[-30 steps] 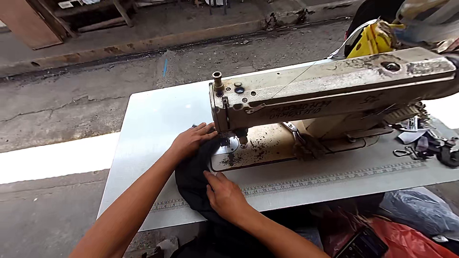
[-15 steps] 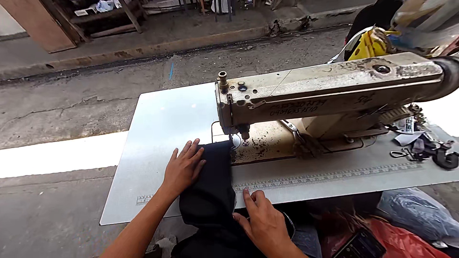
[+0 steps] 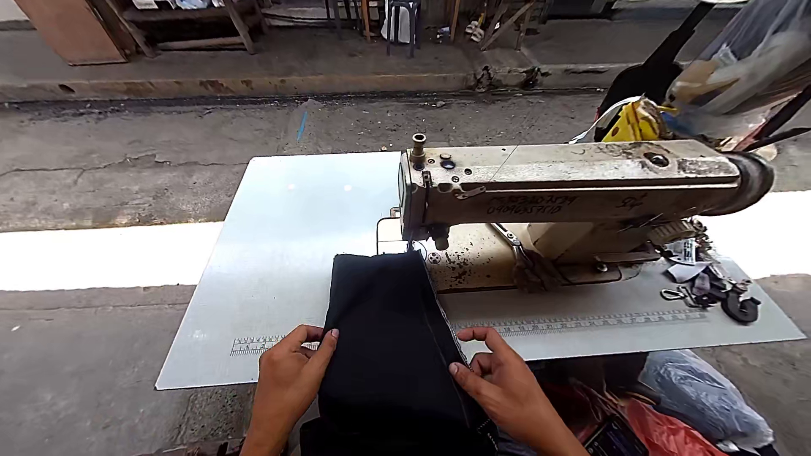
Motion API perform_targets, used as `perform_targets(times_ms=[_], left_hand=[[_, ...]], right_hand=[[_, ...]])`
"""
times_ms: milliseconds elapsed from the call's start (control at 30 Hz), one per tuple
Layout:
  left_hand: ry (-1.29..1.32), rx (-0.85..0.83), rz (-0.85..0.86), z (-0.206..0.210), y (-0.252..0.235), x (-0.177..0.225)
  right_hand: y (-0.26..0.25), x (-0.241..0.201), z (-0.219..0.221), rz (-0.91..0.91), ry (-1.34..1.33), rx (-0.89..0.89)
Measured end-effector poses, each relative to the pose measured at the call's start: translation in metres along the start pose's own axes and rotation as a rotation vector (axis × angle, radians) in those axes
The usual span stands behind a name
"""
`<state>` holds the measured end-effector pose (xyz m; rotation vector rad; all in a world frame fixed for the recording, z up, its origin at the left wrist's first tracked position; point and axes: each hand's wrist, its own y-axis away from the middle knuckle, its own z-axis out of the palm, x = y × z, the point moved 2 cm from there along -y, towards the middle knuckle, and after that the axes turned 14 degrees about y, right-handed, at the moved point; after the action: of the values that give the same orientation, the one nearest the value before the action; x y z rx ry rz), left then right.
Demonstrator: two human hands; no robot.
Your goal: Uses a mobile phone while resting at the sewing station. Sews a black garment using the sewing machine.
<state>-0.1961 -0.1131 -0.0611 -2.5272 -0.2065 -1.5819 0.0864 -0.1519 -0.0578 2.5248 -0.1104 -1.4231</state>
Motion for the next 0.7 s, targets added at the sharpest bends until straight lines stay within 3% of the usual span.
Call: perform_targets(times_ms=[67, 100, 167, 233, 300, 400, 500, 700], left_hand=[[-0.026, -0.084, -0.065, 0.000, -0.001, -0.006], [-0.092, -0.114, -0.051, 0.002, -0.003, -0.009], [-0.207, -0.108, 0.122, 0.009, -0.009, -0.008], [-0.233, -0.134, 0.374, 0.023, -0.022, 0.004], [-0.160, -0.322, 0.585, 0.048, -0.043, 0.016], [-0.183, -0.564, 0.788, 0.088, -0.074, 0.005], [-0.297, -0.636, 0.791, 0.099, -0.091, -0.020], [-0.338, -0.616, 0.752, 0.098, -0.088, -0.042]], right_hand=[[0.002, 0.020, 0.003, 0.044, 0.319, -0.111], [0.003, 0.024, 0.002, 0.002, 0.494, -0.079], [0.001, 0.018, -0.003, -0.237, 0.777, 0.201], [-0.021, 0.001, -0.010, -0.537, 0.868, 0.442], [-0.055, -0.011, -0.013, -0.750, 0.784, 0.331], [-0.090, -0.003, -0.008, -0.866, 0.789, 0.044], [-0.093, 0.012, -0.004, -0.897, 0.855, -0.001], [-0.091, 0.031, 0.001, -0.962, 0.864, 0.075]])
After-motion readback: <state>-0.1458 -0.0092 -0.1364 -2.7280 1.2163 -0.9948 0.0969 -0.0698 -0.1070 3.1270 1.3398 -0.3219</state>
